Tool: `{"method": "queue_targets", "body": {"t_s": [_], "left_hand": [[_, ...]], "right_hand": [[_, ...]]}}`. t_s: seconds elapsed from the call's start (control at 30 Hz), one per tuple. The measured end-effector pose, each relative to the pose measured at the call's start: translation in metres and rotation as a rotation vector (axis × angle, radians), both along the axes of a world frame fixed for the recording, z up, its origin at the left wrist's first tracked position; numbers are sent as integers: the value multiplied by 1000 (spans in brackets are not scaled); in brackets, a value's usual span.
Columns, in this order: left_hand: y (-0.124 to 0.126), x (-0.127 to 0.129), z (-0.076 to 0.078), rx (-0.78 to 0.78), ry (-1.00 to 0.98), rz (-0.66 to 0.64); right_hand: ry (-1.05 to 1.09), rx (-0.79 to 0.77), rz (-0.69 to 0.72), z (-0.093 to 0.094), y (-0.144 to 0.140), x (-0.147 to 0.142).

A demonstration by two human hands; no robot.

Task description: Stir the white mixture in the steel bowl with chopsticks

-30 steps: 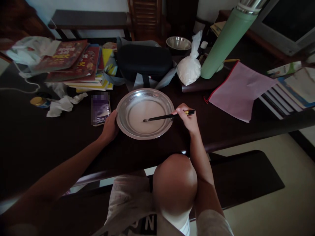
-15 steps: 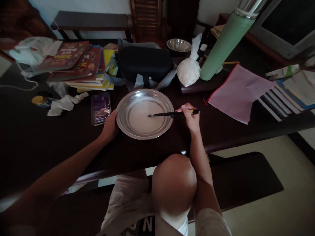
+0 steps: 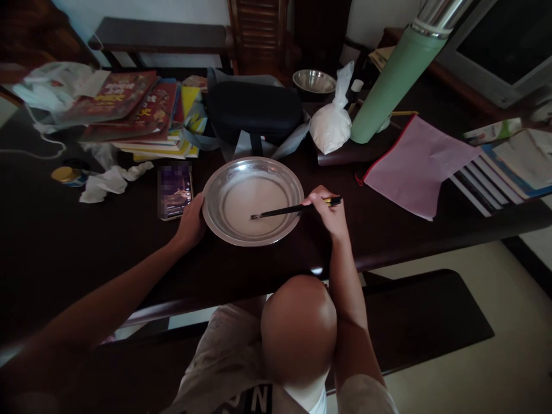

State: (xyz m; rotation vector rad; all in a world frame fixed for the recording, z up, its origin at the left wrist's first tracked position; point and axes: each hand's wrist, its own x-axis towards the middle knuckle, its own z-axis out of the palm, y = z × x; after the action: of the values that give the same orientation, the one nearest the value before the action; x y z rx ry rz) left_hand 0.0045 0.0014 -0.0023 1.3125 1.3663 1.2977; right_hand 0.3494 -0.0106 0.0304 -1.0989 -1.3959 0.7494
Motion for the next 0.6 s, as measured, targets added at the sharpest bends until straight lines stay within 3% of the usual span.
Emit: {"method": "queue_targets", "body": {"t_s": [0.07,0.23,0.4,0.53,0.6], "left_hand": [[0,0,0,3,-3,-5],[0,-1,-3,-12,-17,-11],[1,-2,-3,3,17,-4],[1,0,-2,16,34,-6],[0,0,-3,9,17,-12]], "right_hand": [[-24,7,38,0,-1,0],[103,42,-89,-1,0,1],[-26,-8,35,0,0,-2],[38,9,-82,1,-1,-2],[45,12,-69,0,-1,-1]]}}
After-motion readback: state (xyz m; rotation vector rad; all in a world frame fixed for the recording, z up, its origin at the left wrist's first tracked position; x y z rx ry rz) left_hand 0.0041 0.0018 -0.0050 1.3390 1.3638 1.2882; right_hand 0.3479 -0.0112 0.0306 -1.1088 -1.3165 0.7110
